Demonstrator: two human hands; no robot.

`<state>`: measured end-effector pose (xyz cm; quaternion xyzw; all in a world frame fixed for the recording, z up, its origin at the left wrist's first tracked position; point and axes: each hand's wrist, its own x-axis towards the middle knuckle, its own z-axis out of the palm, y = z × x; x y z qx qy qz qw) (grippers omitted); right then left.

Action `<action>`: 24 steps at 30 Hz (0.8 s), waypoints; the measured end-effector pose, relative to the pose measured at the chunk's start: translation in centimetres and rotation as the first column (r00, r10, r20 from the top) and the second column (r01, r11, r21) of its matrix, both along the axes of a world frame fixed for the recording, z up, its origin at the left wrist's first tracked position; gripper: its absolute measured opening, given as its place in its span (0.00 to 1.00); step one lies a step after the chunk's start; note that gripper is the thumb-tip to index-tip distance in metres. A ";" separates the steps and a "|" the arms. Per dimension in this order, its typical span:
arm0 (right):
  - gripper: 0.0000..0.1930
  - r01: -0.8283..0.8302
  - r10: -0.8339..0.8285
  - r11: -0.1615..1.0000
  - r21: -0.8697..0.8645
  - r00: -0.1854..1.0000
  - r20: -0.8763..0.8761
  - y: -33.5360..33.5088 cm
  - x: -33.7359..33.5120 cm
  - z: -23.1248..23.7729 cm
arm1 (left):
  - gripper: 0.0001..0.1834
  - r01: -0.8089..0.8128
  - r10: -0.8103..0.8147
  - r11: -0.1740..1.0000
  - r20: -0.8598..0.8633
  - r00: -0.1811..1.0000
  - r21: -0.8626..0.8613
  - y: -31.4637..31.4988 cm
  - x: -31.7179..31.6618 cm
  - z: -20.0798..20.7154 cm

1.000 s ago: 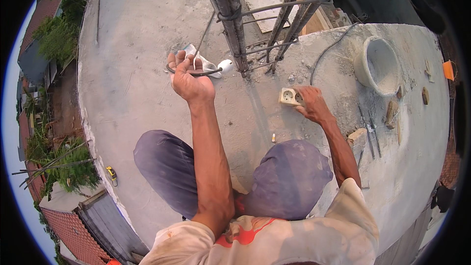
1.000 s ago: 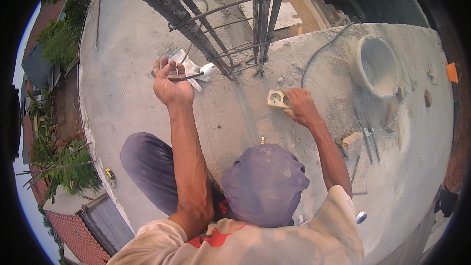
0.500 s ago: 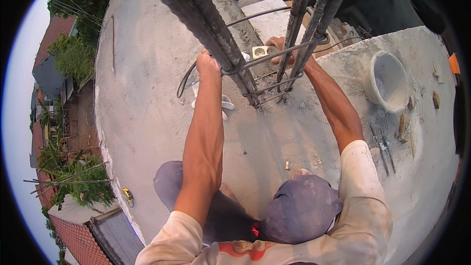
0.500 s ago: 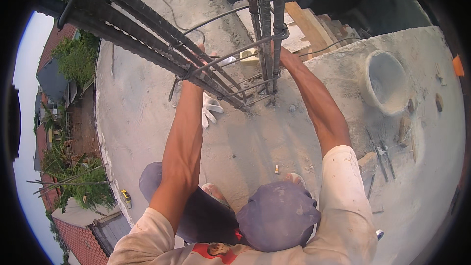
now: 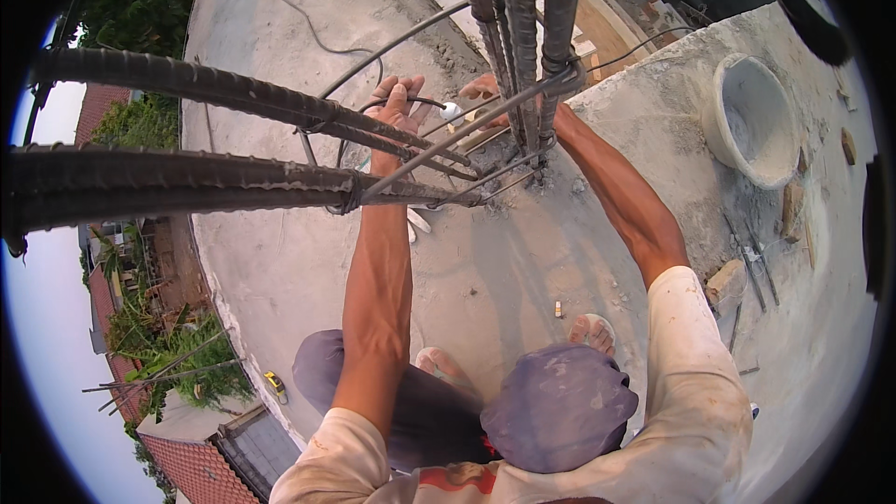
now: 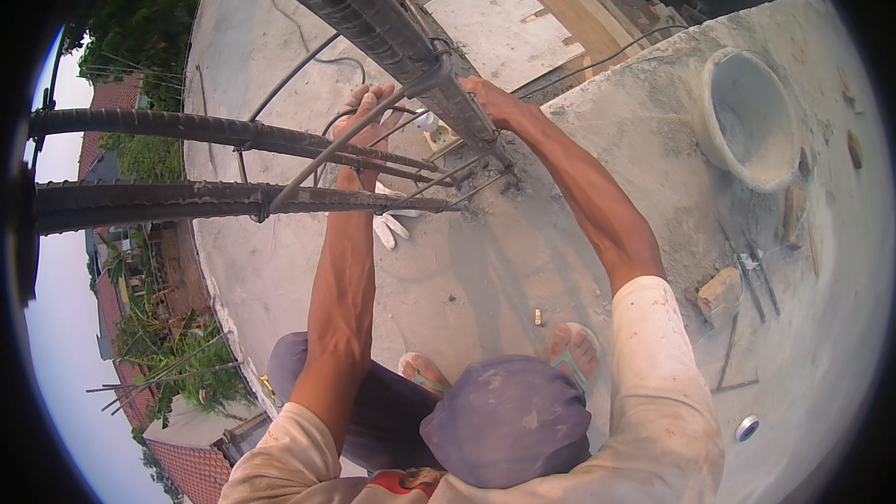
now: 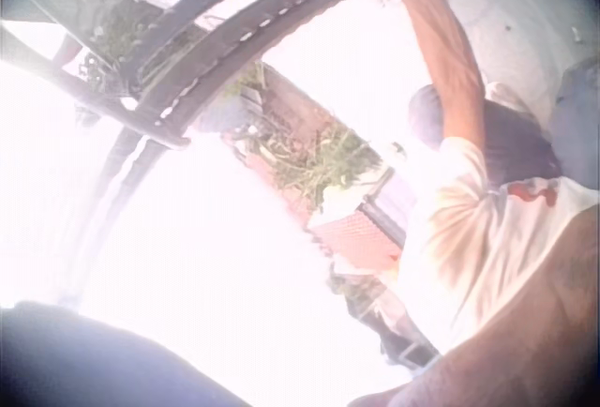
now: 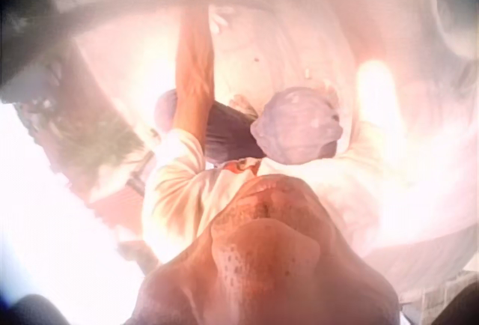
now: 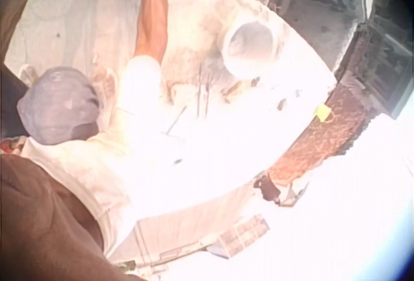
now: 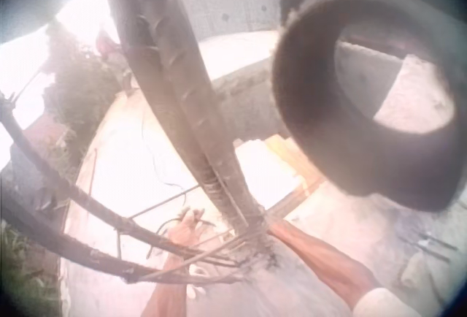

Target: The person measures a concrete surface using a string and a roll of tape, then walks around the construction site. They handle a small white object near rebar and later pick up a black item from an orange bucket.

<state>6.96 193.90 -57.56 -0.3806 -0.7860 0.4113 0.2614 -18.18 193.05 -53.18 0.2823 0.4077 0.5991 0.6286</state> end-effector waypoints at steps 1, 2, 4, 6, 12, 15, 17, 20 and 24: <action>0.35 -0.022 0.022 1.000 0.015 1.000 0.012 0.7 0.6 -0.5 | 0.16 0.014 -0.014 1.000 -0.039 0.999 -0.003 0.0 1.2 0.7; 0.34 -0.047 0.046 0.999 0.028 0.999 0.023 1.2 1.0 -1.2 | 0.17 0.026 -0.026 1.000 -0.079 0.997 -0.008 0.0 2.2 1.2; 0.26 -0.017 0.013 0.999 -0.039 0.996 -0.089 1.7 0.7 -2.6 | 0.16 0.071 -0.071 0.997 -0.225 0.972 -0.010 -0.2 2.6 1.2; 0.21 -0.015 0.005 0.998 -0.064 0.988 -0.156 2.0 0.3 -3.6 | 0.14 0.146 -0.144 0.989 -0.418 0.897 -0.028 -0.3 2.8 0.5; 0.22 0.100 -0.096 0.991 -0.092 0.994 0.053 2.9 1.7 -5.2 | 0.12 0.385 -0.112 0.917 -0.860 0.498 0.104 -1.3 5.9 -2.3; 0.21 0.265 -0.262 0.963 0.039 0.962 -0.081 -0.6 1.7 -3.7 | 0.11 0.380 -0.072 0.919 -0.905 0.420 0.103 -1.0 3.5 -3.4; 0.19 0.357 -0.357 0.934 -0.002 0.934 -0.028 -2.8 3.2 -2.4 | 0.11 0.370 -0.079 0.925 -0.912 0.402 0.083 0.1 2.1 -3.6; 0.17 0.470 -0.469 0.882 0.039 0.883 -0.034 -6.9 5.2 -1.8 | 0.11 0.390 -0.195 0.921 -0.868 0.456 -0.001 1.2 0.1 -3.0; 0.15 0.597 -0.595 0.802 0.017 0.801 -0.072 -13.0 8.3 -3.5 | 0.11 0.524 -0.252 0.852 -0.875 0.412 0.002 2.8 0.7 -3.2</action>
